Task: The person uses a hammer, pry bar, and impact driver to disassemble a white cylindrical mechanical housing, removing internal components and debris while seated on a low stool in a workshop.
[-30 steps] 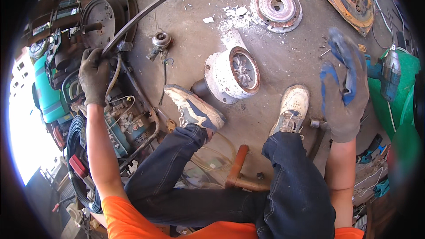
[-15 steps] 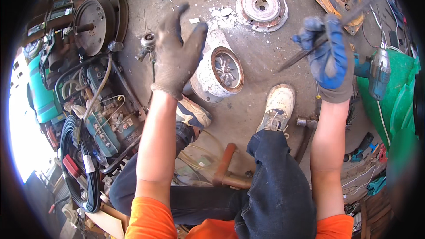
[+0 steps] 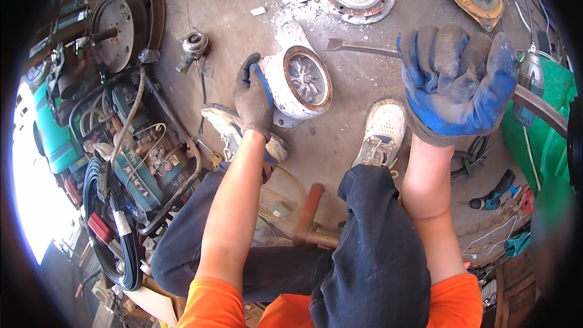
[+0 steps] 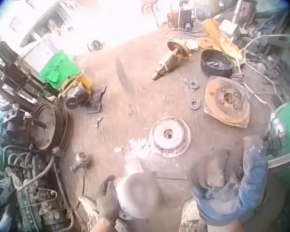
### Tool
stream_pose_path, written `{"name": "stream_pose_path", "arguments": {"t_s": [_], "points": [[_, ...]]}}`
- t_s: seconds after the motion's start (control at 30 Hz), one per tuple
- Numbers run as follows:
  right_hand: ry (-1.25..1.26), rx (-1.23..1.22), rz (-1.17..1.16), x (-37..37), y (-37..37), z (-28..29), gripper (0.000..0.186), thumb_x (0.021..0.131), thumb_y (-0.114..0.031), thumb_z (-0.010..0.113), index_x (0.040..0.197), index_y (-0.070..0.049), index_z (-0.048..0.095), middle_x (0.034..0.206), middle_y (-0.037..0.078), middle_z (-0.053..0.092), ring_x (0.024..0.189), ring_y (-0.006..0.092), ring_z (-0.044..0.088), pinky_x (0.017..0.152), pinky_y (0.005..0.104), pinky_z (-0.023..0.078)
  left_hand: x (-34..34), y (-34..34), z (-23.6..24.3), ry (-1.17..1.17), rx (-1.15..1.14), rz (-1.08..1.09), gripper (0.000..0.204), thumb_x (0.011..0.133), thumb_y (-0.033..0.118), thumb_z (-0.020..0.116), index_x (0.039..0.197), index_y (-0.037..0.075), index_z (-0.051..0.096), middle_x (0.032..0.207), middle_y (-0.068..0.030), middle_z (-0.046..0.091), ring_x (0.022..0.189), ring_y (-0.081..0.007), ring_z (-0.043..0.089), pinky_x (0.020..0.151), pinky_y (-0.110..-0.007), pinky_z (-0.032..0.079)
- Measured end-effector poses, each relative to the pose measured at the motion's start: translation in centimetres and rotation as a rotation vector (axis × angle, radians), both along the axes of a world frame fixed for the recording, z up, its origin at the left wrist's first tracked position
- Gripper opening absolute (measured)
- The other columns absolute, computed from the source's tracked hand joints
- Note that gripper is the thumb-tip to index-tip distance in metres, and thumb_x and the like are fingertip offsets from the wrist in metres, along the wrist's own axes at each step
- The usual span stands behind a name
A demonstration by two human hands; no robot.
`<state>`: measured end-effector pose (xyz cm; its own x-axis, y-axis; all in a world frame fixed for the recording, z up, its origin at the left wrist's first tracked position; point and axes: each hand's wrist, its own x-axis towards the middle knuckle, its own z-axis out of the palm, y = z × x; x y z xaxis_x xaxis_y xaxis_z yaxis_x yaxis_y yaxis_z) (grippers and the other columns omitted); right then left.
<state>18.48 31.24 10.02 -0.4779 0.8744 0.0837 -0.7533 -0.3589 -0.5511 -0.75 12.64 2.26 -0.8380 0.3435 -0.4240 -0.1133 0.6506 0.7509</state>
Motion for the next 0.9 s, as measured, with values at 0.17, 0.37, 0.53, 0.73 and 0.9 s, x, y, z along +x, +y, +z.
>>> {"name": "stream_pose_path", "arguments": {"t_s": [0.17,0.37,0.53,0.73,0.9], "points": [[-0.174,0.146,-0.094,-2.9,-2.5,-4.4,0.032,0.102,-0.037,0.038,0.081,-0.015,0.046,0.064,0.000,0.042,0.049,0.0116,0.038,0.044,0.0263,0.033,0.5,0.6,0.4,-0.081,0.078,0.059,0.029,0.102,0.017,0.046,0.122,0.002,0.060,0.115,-0.0070,0.062,0.103,-0.0144,0.057,0.091,-0.027,0.045],[-0.153,-0.137,-0.183,-2.5,-1.3,0.8,0.034,0.101,-0.037,0.040,0.075,-0.015,0.044,0.063,-0.001,0.042,0.052,0.0100,0.038,0.049,0.0259,0.036,0.3,-0.8,-0.7,0.048,0.017,-0.018,0.032,0.101,0.019,0.044,0.125,0.005,0.059,0.116,-0.0114,0.064,0.106,-0.0197,0.060,0.093,-0.031,0.045],[-0.273,-0.159,-0.064,-3.9,-4.8,-4.5,0.023,0.097,-0.028,0.058,0.087,-0.007,0.055,0.065,0.002,0.047,0.048,0.0113,0.042,0.039,0.0268,0.032,0.8,0.2,0.1,0.032,-0.009,-0.005,0.031,0.100,0.020,0.045,0.123,0.005,0.060,0.116,-0.0116,0.065,0.106,-0.0206,0.060,0.093,-0.032,0.045],[-0.007,-0.002,-0.067,-1.8,-0.3,-1.1,0.031,0.097,-0.033,0.053,0.076,-0.012,0.047,0.063,0.001,0.046,0.049,0.0135,0.040,0.042,0.0275,0.032,0.6,0.1,0.5,0.063,-0.054,0.003,0.030,0.101,0.018,0.045,0.121,0.004,0.062,0.115,-0.0080,0.064,0.106,-0.0164,0.057,0.093,-0.030,0.044],[-0.322,-0.184,-0.023,-3.9,-4.4,-3.7,0.029,0.100,-0.030,0.048,0.075,-0.015,0.045,0.063,-0.001,0.041,0.049,0.0113,0.039,0.042,0.0262,0.031,1.0,0.6,0.5,0.027,-0.022,0.022,0.030,0.101,0.019,0.045,0.120,0.004,0.062,0.116,-0.0084,0.064,0.106,-0.0173,0.057,0.094,-0.030,0.044]]}}
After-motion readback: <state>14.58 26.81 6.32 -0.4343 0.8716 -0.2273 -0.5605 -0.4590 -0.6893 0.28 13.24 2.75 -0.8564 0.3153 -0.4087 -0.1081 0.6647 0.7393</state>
